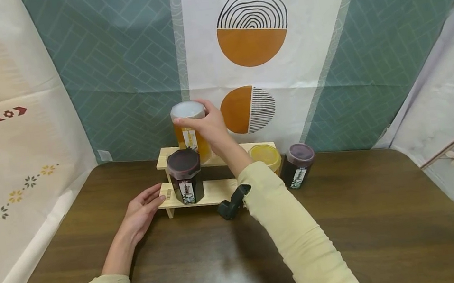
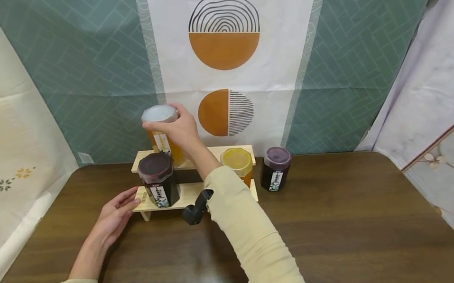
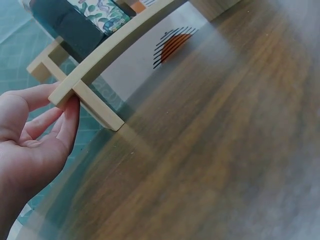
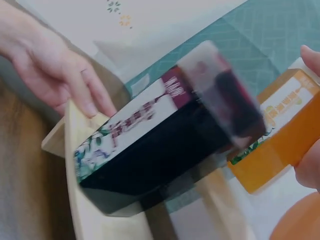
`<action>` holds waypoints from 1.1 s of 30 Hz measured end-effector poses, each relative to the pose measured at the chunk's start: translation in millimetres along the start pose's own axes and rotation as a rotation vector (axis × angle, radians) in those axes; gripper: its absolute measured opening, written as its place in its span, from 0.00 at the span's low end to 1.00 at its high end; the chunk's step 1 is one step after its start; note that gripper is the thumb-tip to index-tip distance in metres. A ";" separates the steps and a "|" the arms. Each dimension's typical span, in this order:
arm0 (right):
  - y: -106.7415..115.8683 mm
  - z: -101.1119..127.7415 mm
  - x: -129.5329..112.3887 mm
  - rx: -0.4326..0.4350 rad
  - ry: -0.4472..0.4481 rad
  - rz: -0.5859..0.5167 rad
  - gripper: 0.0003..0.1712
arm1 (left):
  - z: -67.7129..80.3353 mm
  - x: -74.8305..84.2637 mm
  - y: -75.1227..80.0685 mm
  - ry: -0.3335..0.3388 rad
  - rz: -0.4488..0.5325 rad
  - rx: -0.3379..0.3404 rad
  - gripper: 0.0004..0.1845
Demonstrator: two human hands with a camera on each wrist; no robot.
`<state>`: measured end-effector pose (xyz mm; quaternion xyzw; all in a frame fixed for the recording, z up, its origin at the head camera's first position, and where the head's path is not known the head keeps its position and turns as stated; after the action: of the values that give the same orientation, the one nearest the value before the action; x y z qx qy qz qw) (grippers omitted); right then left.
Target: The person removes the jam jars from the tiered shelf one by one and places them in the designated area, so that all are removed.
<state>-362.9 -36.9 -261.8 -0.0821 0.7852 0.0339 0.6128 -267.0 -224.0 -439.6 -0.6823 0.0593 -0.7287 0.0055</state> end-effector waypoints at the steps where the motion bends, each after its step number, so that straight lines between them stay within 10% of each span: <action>1: 1.7 -0.3 -4.2 0.007 0.007 -0.009 0.35 | 0.1 -0.3 0.4 0.003 0.001 0.005 0.32; 14: 43.4 1.2 -49.1 -0.025 -0.012 0.022 0.36 | -1.2 -4.3 0.5 0.015 0.008 0.008 0.33; 33: 168.8 23.8 -64.6 0.062 0.053 -0.142 0.29 | -5.5 -2.4 -3.2 0.000 0.017 -0.006 0.34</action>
<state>-353.7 138.5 -213.0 -0.1191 0.7942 -0.0362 0.5948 -272.1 -220.1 -442.0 -0.6818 0.0673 -0.7283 0.0095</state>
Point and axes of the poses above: each hand's wrist, its own z-axis away from the middle knuckle, its own y-axis out of the back of the hand, x = y × z, the point moved 7 cm from there along -z, towards the middle knuckle, and after that the axes turned 4 degrees about -z, right-handed, at the moved point
